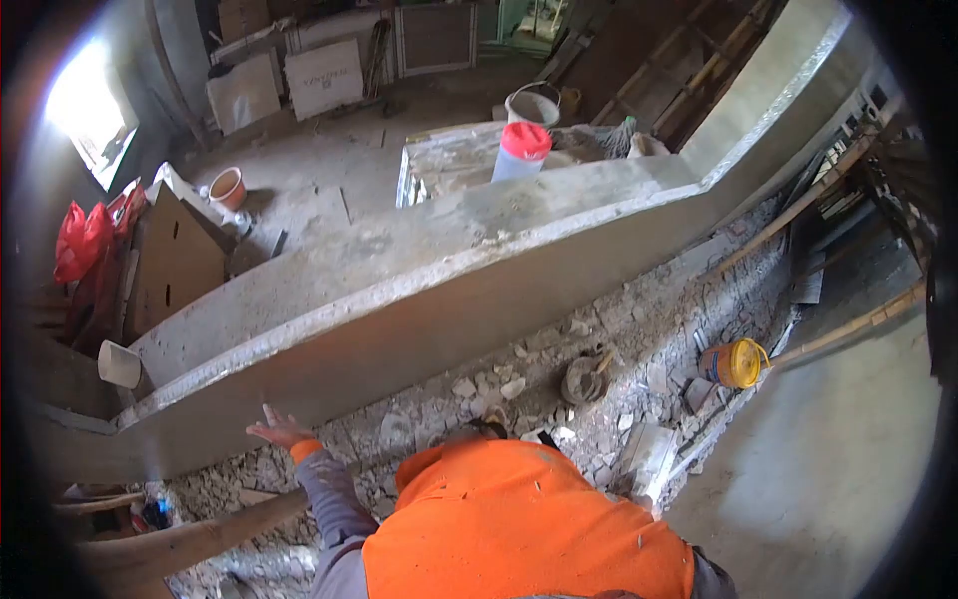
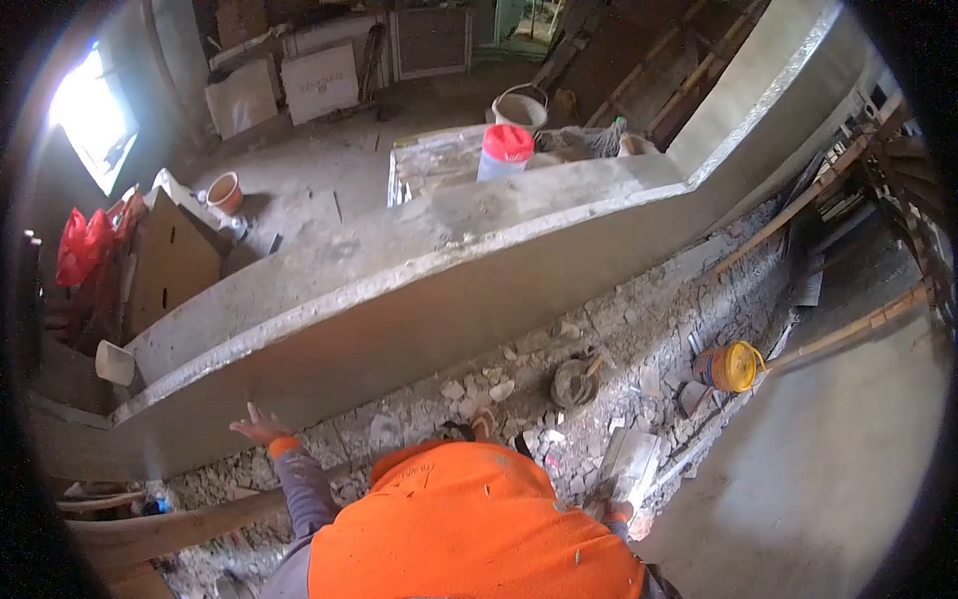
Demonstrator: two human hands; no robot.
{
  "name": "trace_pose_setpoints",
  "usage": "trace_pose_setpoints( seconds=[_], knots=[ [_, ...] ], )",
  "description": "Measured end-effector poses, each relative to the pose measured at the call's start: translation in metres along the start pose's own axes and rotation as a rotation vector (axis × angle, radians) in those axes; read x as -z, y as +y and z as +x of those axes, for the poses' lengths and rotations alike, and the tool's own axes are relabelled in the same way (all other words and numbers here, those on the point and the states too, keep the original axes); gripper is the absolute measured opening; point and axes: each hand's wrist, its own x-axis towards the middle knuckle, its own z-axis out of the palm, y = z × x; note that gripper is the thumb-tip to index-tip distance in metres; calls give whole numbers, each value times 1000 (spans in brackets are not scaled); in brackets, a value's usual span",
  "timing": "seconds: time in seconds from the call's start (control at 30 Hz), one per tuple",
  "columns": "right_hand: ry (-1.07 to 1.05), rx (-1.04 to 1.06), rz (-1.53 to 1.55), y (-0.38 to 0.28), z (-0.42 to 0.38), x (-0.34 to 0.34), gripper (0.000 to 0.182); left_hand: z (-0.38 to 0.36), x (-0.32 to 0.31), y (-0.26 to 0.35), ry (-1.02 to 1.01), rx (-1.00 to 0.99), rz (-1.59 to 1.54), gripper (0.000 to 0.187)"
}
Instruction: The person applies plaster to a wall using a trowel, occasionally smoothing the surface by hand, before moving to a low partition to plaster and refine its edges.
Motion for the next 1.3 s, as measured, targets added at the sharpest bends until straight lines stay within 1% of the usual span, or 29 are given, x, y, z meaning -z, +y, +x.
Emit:
trace_pose_setpoints(
  seconds=[0.1,0.23,0.3,0.4,0.53,0.6,0.7,0.83,1.0,1.1,1.23,1.3],
  knots=[
    [-21,-17,-13,2,9,-10,48,0,-2,1,-31,10,3,103],
    [-53,-27,-24,4,27,-23,47,5,4,-2,-47,18,-1,105],
    [-30,50,-187,-4,27,-19,50,7,4,-4,-51,18,-34,103],
    [-27,38,-166,-15,19,-10,50,5,2,0,-60,32,-46,105],
    [-59,229,-383,-24,20,-5,47,8,6,-1,-62,30,-11,105],
    [-51,190,-342,-27,20,-4,47,7,7,0,-55,31,-1,105],
    [-39,145,-292,-33,18,-3,47,14,12,-3,-56,30,17,103],
    [-29,119,-271,-38,15,-3,46,21,18,-7,-49,18,31,95],
    [-19,102,-250,-38,10,-4,46,14,22,-3,-15,0,37,87],
    [-9,91,-238,-38,8,-4,46,11,27,1,51,-15,29,83],
    [-1,83,-224,-38,4,-4,45,34,56,1,214,-256,15,72],
    [4,78,-218,-38,3,-5,45,16,49,38,313,-378,54,68]
  ],
)
